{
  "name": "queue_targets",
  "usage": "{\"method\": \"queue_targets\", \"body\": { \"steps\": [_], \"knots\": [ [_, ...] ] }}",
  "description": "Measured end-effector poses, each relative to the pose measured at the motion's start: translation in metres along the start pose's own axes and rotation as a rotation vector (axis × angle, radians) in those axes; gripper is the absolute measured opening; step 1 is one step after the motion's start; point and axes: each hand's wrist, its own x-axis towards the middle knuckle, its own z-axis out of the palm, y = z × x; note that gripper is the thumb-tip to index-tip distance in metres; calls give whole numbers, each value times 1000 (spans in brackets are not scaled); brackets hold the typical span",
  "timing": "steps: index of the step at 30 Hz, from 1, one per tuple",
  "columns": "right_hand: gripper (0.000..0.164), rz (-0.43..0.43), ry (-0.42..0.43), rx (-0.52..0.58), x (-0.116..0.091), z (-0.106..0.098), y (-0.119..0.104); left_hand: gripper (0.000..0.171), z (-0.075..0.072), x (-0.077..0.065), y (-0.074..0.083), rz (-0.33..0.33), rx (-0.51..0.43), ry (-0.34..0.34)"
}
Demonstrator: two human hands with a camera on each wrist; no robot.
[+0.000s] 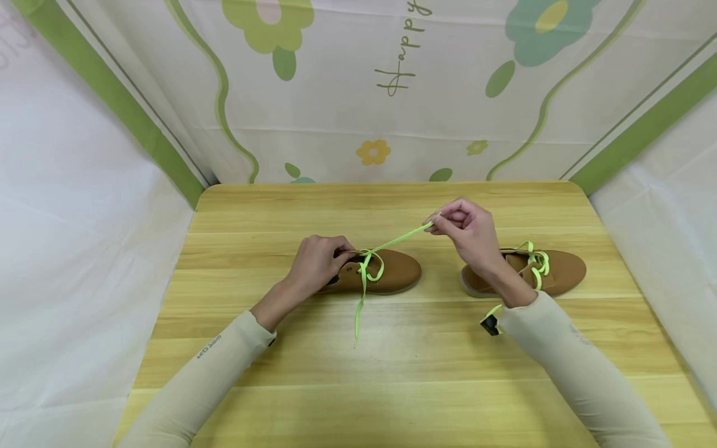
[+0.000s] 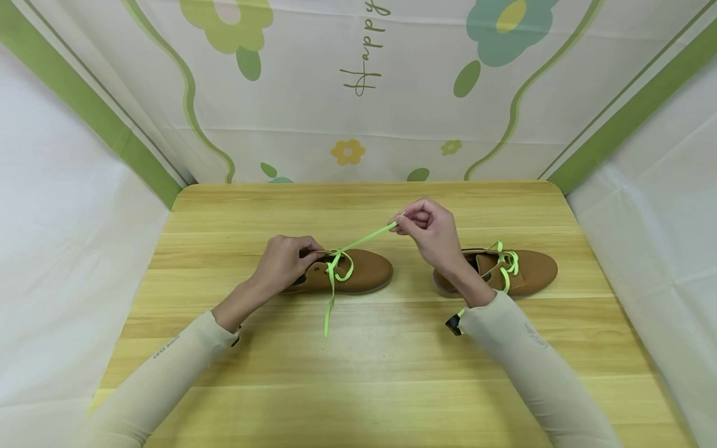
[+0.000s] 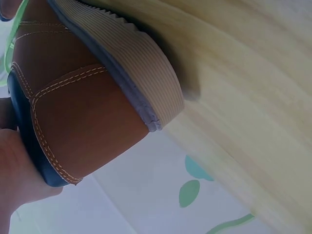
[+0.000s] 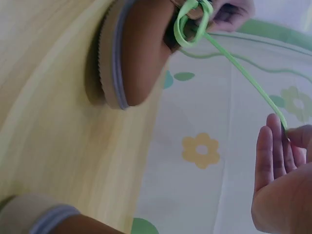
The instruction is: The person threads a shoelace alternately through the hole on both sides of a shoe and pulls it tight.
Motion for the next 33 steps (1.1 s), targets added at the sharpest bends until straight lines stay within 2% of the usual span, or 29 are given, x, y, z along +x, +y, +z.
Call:
{"method": "queue_targets", "body": {
  "steps": [8,12,16,24,33],
  "knots": [
    [9,-16,119,64,6,-16,-12,4,0,-2,0,19,39,-2],
    [6,-45,181,92,8,-23,-16,5,1,-3,-1,30,39,3],
    [4,-39,229,97,10,-28,-18,5,1,-3,1,38,34,8],
    [6,13,267,104,10,-38,-16,4,1,-4,-1,61,34,12],
    [4,50,278,29,1,-51,-14,3,2,-6,-4,79,41,12]
  ]
}}
